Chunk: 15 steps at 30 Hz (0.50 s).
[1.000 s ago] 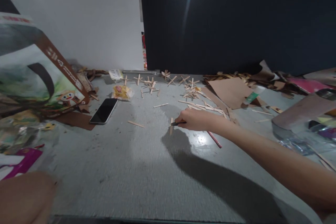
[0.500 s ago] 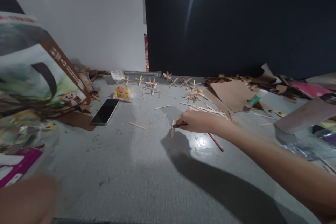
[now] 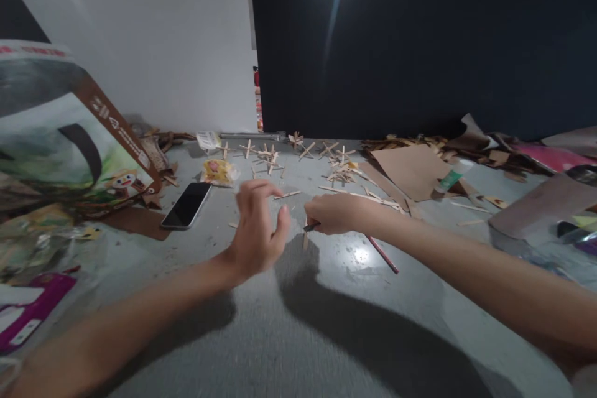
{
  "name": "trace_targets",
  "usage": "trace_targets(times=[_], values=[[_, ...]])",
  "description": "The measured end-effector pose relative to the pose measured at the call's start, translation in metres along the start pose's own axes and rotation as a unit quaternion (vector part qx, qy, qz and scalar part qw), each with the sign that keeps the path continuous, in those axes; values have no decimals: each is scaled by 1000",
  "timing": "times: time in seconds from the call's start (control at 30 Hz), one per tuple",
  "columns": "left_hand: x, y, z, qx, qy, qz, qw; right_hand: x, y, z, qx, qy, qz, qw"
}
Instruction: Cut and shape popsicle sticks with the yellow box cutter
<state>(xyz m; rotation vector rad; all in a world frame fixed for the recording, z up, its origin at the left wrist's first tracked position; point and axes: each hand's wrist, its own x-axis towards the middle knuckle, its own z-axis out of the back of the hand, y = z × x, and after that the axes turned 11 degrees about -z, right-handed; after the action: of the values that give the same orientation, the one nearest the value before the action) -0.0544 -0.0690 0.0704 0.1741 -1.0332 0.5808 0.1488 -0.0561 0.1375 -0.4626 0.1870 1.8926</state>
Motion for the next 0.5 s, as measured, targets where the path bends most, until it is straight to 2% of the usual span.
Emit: trace_targets(times=[0.07,0.13,0.2,0.27,0.37,0.5], values=[[2,13,-13,-61,117,9,991,1,-3,-2,6,0,2,1000],[3,26,-27,-115,257,33,959,-1,-7,-11,13,-6,8,1000],[1,35,-39,-147,332,38,931,-5,-11,-24,27,-30,24,999],[-4,39,-48,-157,366,27,917,-10,-13,-39,38,-73,41,996],[-13,41,-55,-154,385,33,909,-13,-12,-55,12,-110,26,993],[-21,44,-58,-166,381,60,908,-10,-9,-52,7,-109,27,994]])
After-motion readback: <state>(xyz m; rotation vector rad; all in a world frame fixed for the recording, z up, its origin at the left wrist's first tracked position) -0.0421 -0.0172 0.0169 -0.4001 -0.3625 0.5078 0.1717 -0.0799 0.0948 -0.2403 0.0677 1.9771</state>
